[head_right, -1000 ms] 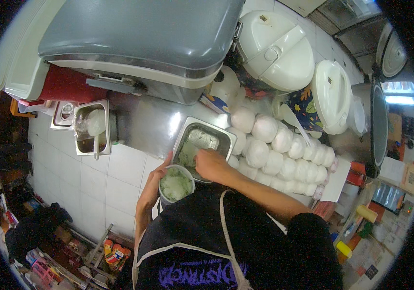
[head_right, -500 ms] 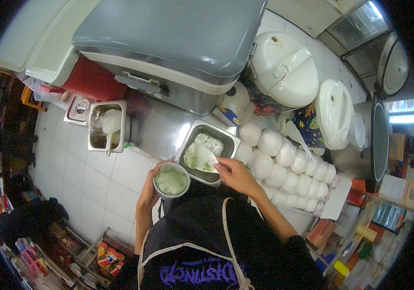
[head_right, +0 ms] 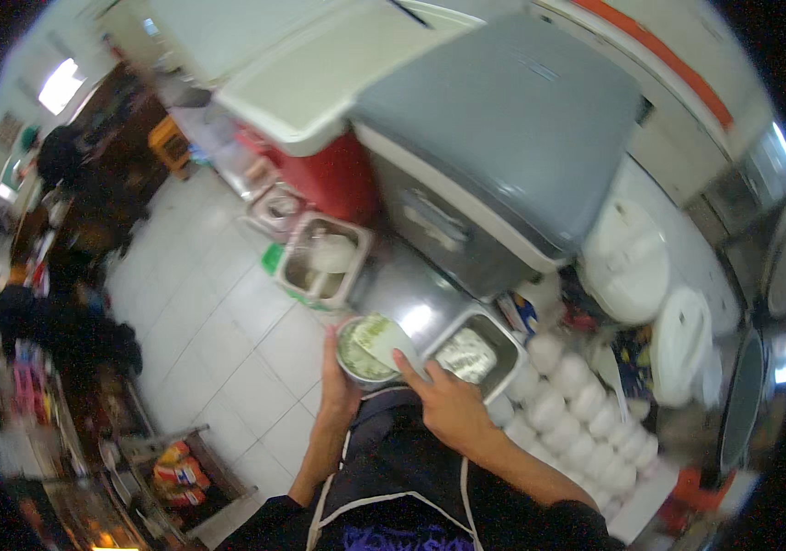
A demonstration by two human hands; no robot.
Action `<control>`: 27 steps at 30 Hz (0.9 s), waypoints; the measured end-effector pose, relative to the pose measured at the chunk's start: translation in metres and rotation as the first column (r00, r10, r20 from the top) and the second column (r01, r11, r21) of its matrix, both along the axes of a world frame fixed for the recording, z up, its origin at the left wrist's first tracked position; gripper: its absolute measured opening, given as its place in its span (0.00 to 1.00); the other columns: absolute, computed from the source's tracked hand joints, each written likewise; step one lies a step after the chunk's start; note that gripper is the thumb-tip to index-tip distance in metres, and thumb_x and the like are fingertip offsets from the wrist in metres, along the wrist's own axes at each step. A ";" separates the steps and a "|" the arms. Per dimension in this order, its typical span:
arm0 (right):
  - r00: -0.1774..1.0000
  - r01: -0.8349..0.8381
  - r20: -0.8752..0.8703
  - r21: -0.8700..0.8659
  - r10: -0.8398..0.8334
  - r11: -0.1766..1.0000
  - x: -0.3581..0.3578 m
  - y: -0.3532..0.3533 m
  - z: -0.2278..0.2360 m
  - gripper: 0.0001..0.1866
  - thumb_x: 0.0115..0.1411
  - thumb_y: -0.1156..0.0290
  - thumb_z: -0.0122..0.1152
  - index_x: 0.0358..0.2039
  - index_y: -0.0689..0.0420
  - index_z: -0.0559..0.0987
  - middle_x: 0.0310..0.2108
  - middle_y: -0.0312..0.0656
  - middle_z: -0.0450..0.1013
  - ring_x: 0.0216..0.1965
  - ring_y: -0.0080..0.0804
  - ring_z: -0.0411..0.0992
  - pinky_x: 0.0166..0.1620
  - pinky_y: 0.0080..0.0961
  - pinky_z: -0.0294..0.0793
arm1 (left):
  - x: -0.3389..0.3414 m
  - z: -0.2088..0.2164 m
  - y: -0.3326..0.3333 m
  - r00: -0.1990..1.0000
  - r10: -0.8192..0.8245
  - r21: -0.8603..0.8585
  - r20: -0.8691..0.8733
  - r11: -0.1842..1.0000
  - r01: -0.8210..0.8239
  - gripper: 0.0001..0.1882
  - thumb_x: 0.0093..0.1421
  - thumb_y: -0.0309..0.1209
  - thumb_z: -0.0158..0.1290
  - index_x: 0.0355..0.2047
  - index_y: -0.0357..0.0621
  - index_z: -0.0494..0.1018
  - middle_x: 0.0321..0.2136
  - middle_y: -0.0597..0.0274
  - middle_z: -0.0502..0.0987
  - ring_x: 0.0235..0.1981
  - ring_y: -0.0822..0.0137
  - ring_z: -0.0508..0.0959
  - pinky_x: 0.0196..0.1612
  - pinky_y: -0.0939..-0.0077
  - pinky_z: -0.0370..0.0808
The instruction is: The person fries a mixture in a pan on a gas stove using a spatula, then scoops a green mixture from a metal container into a cup with a spoon and wraps the filled cup in paper on the counter.
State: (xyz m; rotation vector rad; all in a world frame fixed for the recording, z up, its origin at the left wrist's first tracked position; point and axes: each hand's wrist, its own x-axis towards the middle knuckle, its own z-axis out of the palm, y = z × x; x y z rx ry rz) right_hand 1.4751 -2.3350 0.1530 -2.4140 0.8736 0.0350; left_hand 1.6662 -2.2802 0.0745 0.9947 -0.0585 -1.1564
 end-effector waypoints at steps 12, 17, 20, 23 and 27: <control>0.895 -0.366 0.200 -0.187 0.400 0.912 0.095 0.014 0.036 0.38 0.58 0.79 0.57 0.71 0.44 0.66 0.35 0.47 0.69 0.30 0.50 0.75 0.34 0.46 0.76 | 0.043 0.041 0.073 0.870 0.491 -0.325 -0.043 0.817 -0.477 0.35 0.75 0.58 0.36 0.65 0.42 0.63 0.59 0.54 0.72 0.60 0.65 0.73 0.64 0.66 0.69; 0.816 -0.492 0.212 -0.233 0.537 0.839 0.138 0.045 0.043 0.42 0.56 0.77 0.60 0.72 0.42 0.64 0.36 0.46 0.69 0.28 0.48 0.76 0.31 0.44 0.78 | 0.060 0.044 0.099 0.623 0.779 -0.278 0.074 0.616 -0.737 0.25 0.77 0.48 0.37 0.61 0.42 0.64 0.52 0.54 0.74 0.55 0.65 0.76 0.59 0.69 0.73; 0.786 -0.560 0.117 -0.279 0.607 0.780 0.156 0.064 0.045 0.44 0.55 0.76 0.61 0.73 0.42 0.61 0.36 0.45 0.69 0.27 0.47 0.76 0.29 0.44 0.79 | 0.074 0.042 0.111 0.505 0.862 -0.134 -0.042 0.496 -0.858 0.22 0.76 0.46 0.38 0.55 0.42 0.68 0.49 0.56 0.76 0.50 0.66 0.78 0.55 0.69 0.76; 0.768 -0.619 0.025 -0.225 0.640 0.752 0.167 0.075 0.048 0.43 0.57 0.77 0.58 0.74 0.42 0.60 0.37 0.44 0.69 0.28 0.48 0.76 0.30 0.46 0.77 | 0.084 0.046 0.127 0.469 0.874 -0.124 -0.125 0.456 -0.881 0.22 0.74 0.49 0.41 0.49 0.44 0.73 0.44 0.58 0.79 0.46 0.66 0.80 0.51 0.68 0.77; 0.752 -0.643 -0.017 -0.234 0.658 0.729 0.167 0.080 0.053 0.45 0.56 0.77 0.58 0.74 0.41 0.59 0.37 0.46 0.68 0.28 0.47 0.76 0.29 0.43 0.77 | 0.091 0.057 0.141 0.515 0.831 -0.124 -0.211 0.499 -0.857 0.25 0.71 0.54 0.43 0.47 0.47 0.75 0.42 0.60 0.81 0.45 0.64 0.81 0.50 0.67 0.78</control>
